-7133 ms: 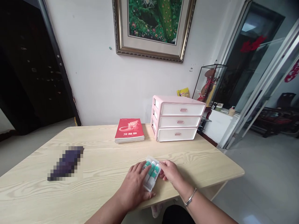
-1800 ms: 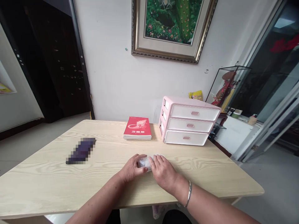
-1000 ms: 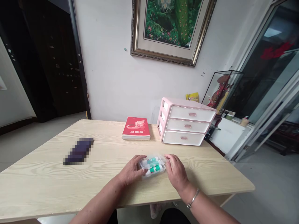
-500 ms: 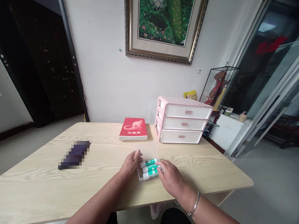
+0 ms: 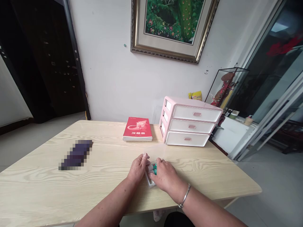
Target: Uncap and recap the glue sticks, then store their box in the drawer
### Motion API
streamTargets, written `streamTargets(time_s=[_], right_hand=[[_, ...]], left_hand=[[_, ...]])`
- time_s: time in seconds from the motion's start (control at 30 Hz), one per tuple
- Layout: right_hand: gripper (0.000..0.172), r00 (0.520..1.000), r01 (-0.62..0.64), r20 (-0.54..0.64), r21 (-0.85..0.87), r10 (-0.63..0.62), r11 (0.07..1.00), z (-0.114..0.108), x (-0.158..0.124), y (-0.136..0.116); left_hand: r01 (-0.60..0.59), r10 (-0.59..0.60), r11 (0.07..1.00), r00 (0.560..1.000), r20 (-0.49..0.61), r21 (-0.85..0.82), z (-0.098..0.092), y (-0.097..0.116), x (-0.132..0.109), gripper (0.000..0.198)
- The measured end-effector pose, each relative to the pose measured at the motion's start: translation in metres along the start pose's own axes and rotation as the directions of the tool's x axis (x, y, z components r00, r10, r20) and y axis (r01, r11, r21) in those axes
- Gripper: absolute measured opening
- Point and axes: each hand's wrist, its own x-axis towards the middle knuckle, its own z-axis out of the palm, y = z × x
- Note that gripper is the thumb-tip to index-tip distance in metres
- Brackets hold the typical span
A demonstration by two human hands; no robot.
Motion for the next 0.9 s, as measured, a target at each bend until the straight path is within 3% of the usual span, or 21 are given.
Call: streamTargets(time_s=[0.2,0.3,0.4,0.5,0.63,0.8,0.9], right_hand=[[0.036,1.000,-0.022,-0.011,0.095,0.023,0.995,0.003,0.005,0.003],[0.041,0.998,-0.062,0.040,0.220,0.055,0.974,0.001,0.007,0.013],[0.035,0.993,-0.036,0.114,0.271,0.005,0.962,-0.002,0.009,0.025],[0.034,0.976,0.037,0.197,0.269,-0.093,0.963,-0.005,0.012,0.034],[0.037,0.949,0.036,0.297,0.241,-0.109,0.970,-0.009,0.018,0.036],[0.033,0.968,0.016,0.246,0.138,-0.050,0.990,-0.016,0.015,0.028],[0.029,0.948,-0.068,0.317,0.096,0.034,0.993,-0.019,0.012,0.022]], left_hand=[[-0.024,0.024,1.000,0.999,0.036,-0.013,-0.002,0.002,0.000,0.054],[-0.022,0.023,0.999,0.999,0.041,-0.025,-0.003,0.001,0.001,0.053],[-0.026,0.027,0.999,0.999,0.043,-0.019,-0.004,-0.002,0.001,0.054],[-0.032,0.032,0.999,0.998,0.055,-0.002,-0.004,-0.004,0.002,0.054],[-0.039,0.038,0.998,0.998,0.044,0.042,-0.003,-0.008,0.004,0.055],[-0.077,0.074,0.993,0.997,0.026,0.094,-0.001,-0.011,0.005,0.055],[-0.096,0.090,0.984,0.995,0.040,0.151,0.000,-0.012,0.004,0.055]])
